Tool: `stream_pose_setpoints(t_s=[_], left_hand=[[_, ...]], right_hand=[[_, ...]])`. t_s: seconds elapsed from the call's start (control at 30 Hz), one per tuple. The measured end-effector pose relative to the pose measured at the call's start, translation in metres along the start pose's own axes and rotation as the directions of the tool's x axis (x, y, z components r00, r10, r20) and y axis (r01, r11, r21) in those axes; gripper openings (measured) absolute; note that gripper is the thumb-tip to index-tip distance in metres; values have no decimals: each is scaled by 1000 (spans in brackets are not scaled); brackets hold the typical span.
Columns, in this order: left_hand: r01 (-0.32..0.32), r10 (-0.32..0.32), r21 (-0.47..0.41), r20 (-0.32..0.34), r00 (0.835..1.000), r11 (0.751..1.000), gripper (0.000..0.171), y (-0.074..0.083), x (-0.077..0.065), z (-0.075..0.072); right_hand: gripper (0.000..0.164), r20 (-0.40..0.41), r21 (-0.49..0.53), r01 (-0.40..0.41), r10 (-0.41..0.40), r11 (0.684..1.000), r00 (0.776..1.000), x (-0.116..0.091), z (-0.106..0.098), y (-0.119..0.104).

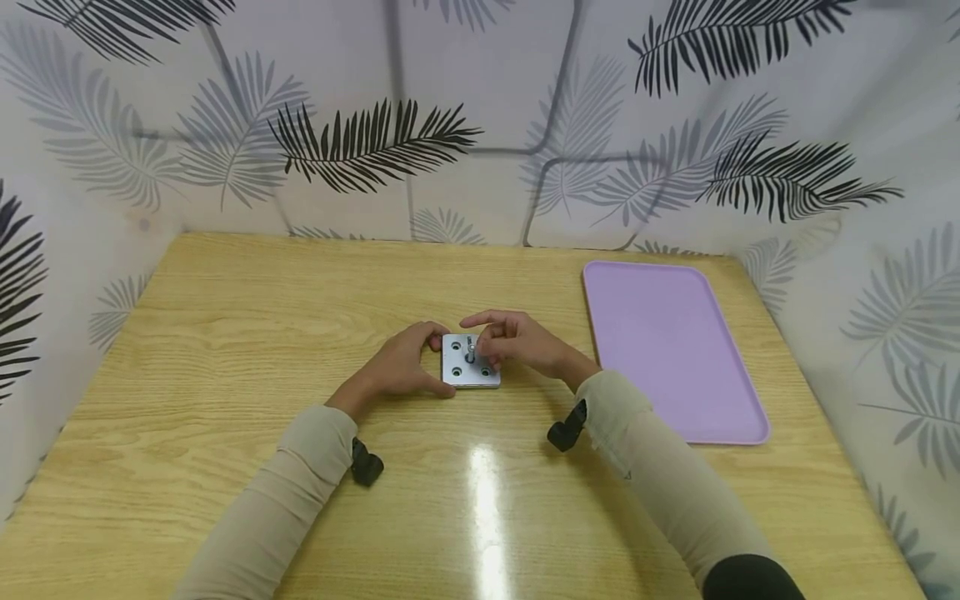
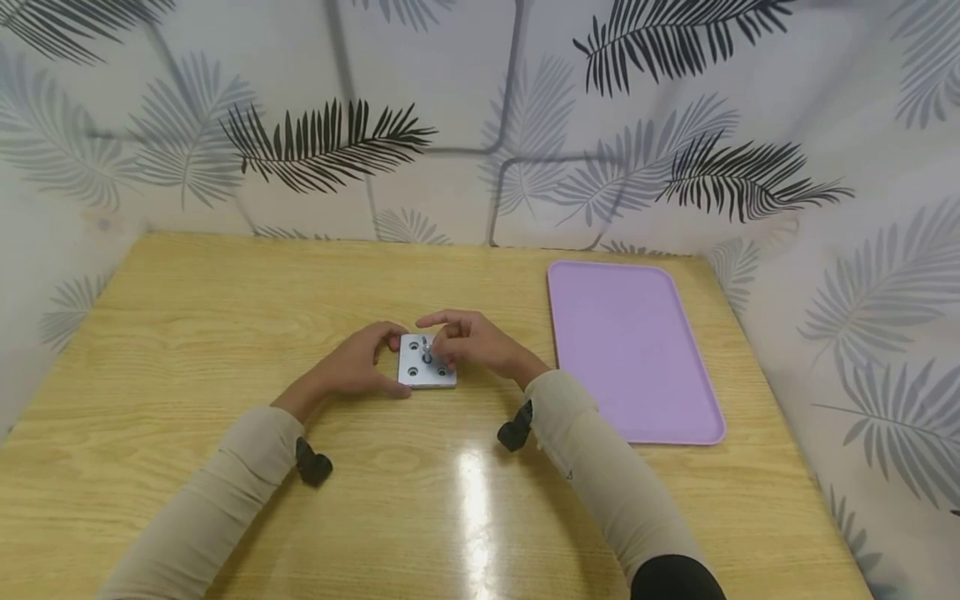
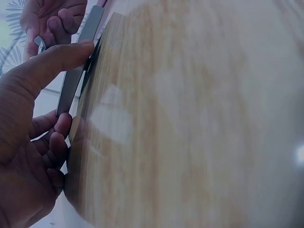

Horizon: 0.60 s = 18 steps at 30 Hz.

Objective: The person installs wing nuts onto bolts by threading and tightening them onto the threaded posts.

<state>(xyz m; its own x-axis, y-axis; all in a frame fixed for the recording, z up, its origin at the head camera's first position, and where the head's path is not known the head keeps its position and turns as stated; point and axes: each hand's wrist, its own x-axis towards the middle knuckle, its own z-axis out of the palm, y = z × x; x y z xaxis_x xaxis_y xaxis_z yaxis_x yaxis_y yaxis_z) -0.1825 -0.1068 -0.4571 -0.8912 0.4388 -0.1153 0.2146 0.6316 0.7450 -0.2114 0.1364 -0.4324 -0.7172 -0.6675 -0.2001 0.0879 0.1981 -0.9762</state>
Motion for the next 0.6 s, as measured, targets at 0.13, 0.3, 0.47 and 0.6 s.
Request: stream_pose_setpoints(t_s=[0.13,0.3,0.47,0.6], left_hand=[[1,-1,-1,1,1000,1000,81,0,0,0],[5,-5,-7,7,1000,1000,81,0,0,0],[4,-4,-9,5,1000,1000,81,0,0,1],[12,-12,-6,2,1000,1000,81,0,0,1]], right_hand=[[38,3,-12,16,-16,1000,1000,0,1,1],[35,5,-9,24,-24,1000,1000,1,1,3],[34,-4,8,10,-10,1000,1000,0,2,3],[30,-37,19,-19,20,1000,999,1,3,3]])
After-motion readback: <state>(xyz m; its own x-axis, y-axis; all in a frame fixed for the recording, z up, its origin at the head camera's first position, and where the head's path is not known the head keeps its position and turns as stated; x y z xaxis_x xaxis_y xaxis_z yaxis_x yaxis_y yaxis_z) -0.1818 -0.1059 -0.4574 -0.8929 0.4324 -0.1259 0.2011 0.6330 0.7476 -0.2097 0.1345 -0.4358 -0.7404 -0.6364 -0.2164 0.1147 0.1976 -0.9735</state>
